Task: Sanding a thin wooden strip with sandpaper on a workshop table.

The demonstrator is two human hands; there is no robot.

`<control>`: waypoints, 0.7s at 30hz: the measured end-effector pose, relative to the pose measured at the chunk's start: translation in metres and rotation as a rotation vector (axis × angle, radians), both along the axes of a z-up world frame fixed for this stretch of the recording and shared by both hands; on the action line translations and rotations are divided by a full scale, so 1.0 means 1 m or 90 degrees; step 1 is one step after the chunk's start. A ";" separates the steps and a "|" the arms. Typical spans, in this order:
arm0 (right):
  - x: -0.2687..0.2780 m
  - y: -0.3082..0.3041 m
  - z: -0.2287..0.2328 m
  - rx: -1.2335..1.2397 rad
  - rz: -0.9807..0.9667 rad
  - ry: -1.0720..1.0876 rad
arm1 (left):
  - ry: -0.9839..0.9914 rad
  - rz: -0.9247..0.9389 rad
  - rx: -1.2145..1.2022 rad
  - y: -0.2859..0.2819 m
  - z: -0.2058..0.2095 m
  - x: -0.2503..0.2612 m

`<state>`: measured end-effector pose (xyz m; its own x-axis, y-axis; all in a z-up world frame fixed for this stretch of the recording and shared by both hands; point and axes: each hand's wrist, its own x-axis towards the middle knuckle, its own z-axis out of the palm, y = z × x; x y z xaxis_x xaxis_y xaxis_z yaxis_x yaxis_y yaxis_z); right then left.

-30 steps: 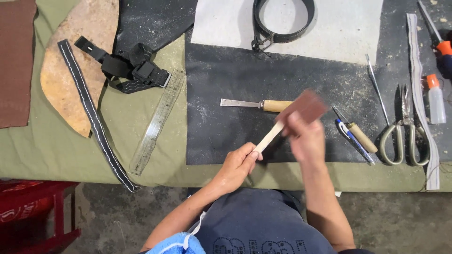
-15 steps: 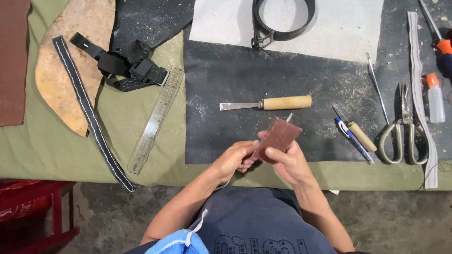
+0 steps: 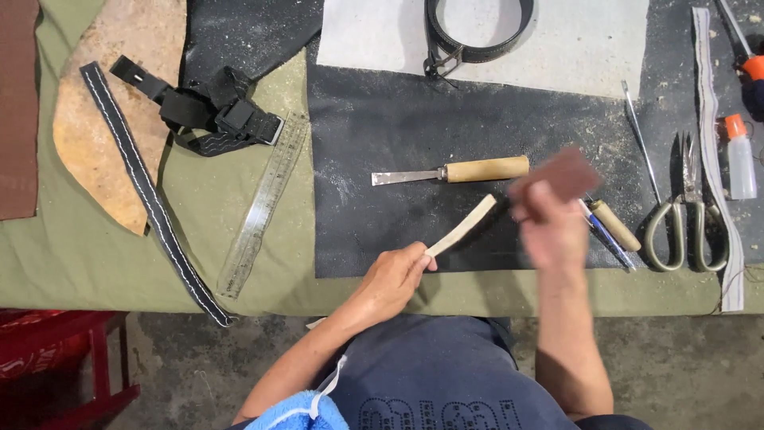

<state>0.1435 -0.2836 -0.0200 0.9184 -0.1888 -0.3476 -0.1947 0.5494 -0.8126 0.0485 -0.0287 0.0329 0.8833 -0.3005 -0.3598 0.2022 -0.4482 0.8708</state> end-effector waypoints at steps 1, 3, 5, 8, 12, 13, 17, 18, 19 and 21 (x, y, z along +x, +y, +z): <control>-0.005 -0.004 0.008 0.000 0.000 -0.002 | -0.002 0.000 0.000 0.003 0.000 0.001; -0.011 -0.013 0.025 -0.053 0.024 -0.027 | 0.001 0.032 -0.050 0.006 0.000 0.005; -0.034 0.031 0.055 -0.054 0.088 0.010 | -0.004 0.038 -0.059 0.002 -0.007 0.011; -0.065 0.064 0.031 -0.007 0.176 0.063 | -0.010 0.022 -0.054 -0.008 -0.016 0.018; -0.075 0.060 -0.039 0.039 0.208 0.100 | -0.017 -0.034 -0.026 -0.005 -0.029 0.012; -0.073 0.061 -0.031 0.041 0.205 0.101 | -0.016 -0.037 -0.025 -0.003 -0.016 0.011; -0.051 0.051 0.015 0.025 0.128 0.105 | 0.015 -0.041 -0.009 0.005 0.004 0.003; -0.046 0.049 0.030 0.014 0.099 0.105 | 0.028 -0.037 0.004 0.008 0.001 -0.003; -0.039 0.040 0.028 0.013 0.101 0.106 | 0.029 -0.034 0.003 0.009 0.001 -0.005; -0.025 0.024 0.022 0.069 0.015 0.085 | 0.057 -0.019 0.004 0.012 0.002 -0.010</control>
